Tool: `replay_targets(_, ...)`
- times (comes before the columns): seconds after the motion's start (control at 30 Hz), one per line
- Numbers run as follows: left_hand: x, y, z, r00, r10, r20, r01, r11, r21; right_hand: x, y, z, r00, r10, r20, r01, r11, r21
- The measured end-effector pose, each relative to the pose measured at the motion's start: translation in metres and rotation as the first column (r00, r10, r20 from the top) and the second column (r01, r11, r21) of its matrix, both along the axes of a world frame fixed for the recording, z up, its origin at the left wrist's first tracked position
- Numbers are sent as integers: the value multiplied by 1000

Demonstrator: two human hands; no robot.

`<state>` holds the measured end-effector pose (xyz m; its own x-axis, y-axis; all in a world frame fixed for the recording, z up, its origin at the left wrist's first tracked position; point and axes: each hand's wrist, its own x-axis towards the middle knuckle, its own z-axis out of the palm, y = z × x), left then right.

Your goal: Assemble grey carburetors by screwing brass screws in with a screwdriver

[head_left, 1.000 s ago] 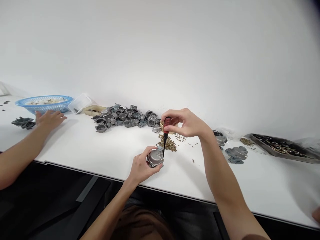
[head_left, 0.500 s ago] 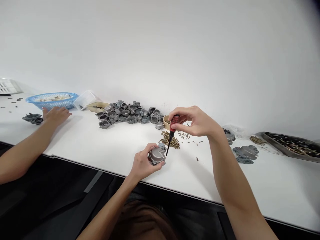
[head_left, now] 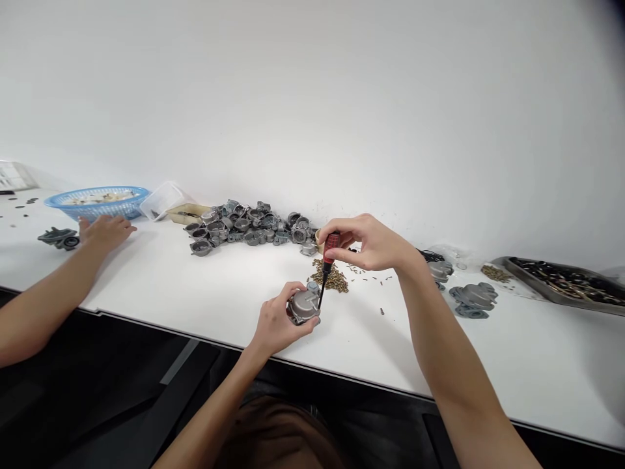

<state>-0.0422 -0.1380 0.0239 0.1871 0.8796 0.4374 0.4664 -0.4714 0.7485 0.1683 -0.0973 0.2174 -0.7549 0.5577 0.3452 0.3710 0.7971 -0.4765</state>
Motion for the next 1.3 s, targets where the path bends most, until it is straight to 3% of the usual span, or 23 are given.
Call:
replay_targets(0.37,-1,-2,3,1000,-6,-4,6,1000,2,1,2,-1,1000,8,-4,-8,1000,14)
replay_targets(0.57,0,-2,4,1000,-3,-20,3,1000,-5,2,3,-1,1000,7,-3,-7,998,-64)
replay_targets(0.67,0,-2,5,999,3,-34,-3,1000,-4,4,4,-1,998,65,-10,-66,993,-96)
replay_targets(0.8,0,-1,3,999,-1,-42,1,1000,14,4,4,-2,981,193,-30,-193,981,-33)
replay_targets(1.13,0,-1,1,999,-14,-51,15,1000,20,-2,-1,-2,988,137,-73,-135,991,25)
replay_targets(1.3,0,-1,0,999,-16,-50,17,1000,18,-3,2,-3,984,107,-140,-112,993,-31)
